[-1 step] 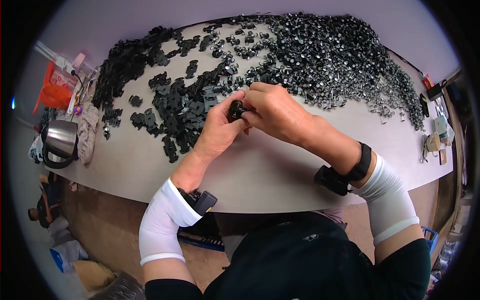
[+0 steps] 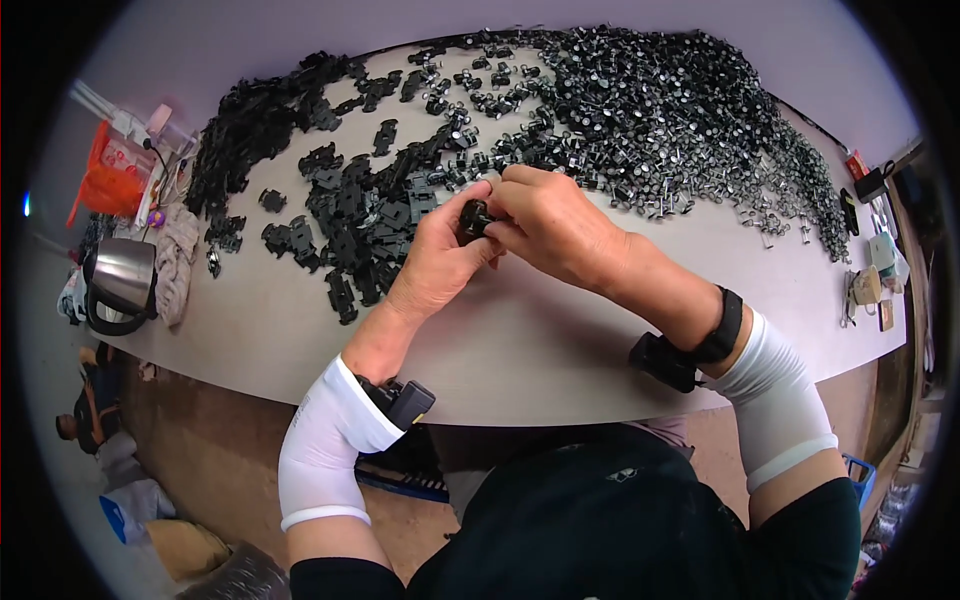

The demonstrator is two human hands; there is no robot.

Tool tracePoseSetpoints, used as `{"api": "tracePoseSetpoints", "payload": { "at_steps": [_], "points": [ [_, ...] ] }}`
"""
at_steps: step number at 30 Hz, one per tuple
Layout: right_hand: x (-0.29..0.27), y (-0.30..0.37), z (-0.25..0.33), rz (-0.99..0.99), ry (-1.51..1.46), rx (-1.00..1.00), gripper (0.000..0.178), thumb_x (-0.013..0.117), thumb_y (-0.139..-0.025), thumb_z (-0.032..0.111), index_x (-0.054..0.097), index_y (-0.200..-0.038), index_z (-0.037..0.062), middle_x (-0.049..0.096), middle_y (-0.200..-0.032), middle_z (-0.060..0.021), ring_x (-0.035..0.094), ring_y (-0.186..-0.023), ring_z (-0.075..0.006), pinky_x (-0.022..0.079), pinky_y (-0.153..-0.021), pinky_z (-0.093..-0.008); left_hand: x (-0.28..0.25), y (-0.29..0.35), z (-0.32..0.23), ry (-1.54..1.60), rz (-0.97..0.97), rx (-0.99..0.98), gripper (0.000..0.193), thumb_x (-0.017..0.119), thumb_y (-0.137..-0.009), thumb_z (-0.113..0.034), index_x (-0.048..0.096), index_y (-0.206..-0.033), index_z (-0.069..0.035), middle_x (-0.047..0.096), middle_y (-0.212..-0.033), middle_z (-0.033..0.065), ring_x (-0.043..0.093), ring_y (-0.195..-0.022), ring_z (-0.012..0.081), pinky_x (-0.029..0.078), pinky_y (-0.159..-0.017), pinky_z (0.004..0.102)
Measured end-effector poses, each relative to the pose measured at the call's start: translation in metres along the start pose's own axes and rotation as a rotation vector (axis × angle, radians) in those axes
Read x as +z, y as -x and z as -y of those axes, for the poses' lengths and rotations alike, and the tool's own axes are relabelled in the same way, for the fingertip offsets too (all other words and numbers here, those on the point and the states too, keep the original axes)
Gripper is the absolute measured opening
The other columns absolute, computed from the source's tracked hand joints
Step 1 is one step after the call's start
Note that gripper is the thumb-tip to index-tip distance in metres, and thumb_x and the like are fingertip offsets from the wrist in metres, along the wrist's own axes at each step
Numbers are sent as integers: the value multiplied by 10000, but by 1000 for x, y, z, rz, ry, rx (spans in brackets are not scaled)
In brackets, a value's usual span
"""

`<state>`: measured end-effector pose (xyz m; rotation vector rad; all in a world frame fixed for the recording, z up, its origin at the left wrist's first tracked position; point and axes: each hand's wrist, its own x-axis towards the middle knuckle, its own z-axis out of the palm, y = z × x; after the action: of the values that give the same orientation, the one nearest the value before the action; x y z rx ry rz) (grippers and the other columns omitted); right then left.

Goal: The person assembles toy car chassis by hand, picking up a plastic base and inserting two metal axles with wheels into the slots. After completing each assembly, the person drops the chassis into a blue plastic crate located under the table.

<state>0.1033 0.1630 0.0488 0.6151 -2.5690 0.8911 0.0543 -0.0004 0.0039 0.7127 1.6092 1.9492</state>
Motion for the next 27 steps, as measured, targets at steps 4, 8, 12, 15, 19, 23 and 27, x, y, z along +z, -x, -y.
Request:
{"api": "tracePoseSetpoints", "payload": {
  "at_steps": [4,8,12,15,19,23,27],
  "points": [
    [-4,-1,-4,16,35,-41,134,652,-673,48,592,-763,-31,561,-791,-161,596,-707,-354,507,-638,-402,4,-1,-8,170,3,-37,258,592,-870,-34,548,-1115,32,621,-852,66,597,-725,119,501,-613,226],
    [-11,-1,-10,-109,-99,-123,273,698,-703,-1,612,-960,-35,574,-841,-123,600,-677,-231,491,-591,-315,-5,-1,-3,211,-30,-107,179,555,-904,-94,576,-1026,35,629,-841,94,610,-636,138,522,-549,236],
    [-39,20,-36,-154,54,141,186,668,-744,7,643,-927,-11,604,-799,-111,599,-668,-222,483,-592,-308,-6,2,-10,136,-168,-47,171,590,-885,-99,562,-978,41,598,-752,72,593,-568,125,508,-466,233],
    [-30,40,-47,82,125,159,124,644,-738,51,645,-843,-15,609,-839,-184,609,-802,-351,493,-703,-399,-8,3,-8,94,-146,-72,185,606,-879,-108,559,-992,31,590,-735,62,579,-562,114,480,-458,233],
    [-19,39,-26,109,188,203,145,683,-719,82,633,-837,13,601,-781,-136,603,-760,-321,489,-656,-391,-14,-4,0,225,-169,0,180,600,-883,-109,552,-1023,-7,594,-792,55,562,-583,127,412,-464,239],
    [-4,40,-21,280,115,64,194,667,-734,74,634,-925,61,577,-856,-112,593,-783,-325,482,-684,-414,-14,-4,-1,325,-254,55,181,620,-874,-119,548,-996,-7,580,-740,56,569,-565,139,438,-468,242],
    [-28,44,-28,191,25,16,187,646,-753,23,642,-940,26,599,-834,-119,603,-766,-316,490,-672,-389,-18,-9,0,352,-274,55,202,621,-878,-152,533,-1001,-19,594,-770,78,573,-564,150,439,-467,248]
  ]
}}
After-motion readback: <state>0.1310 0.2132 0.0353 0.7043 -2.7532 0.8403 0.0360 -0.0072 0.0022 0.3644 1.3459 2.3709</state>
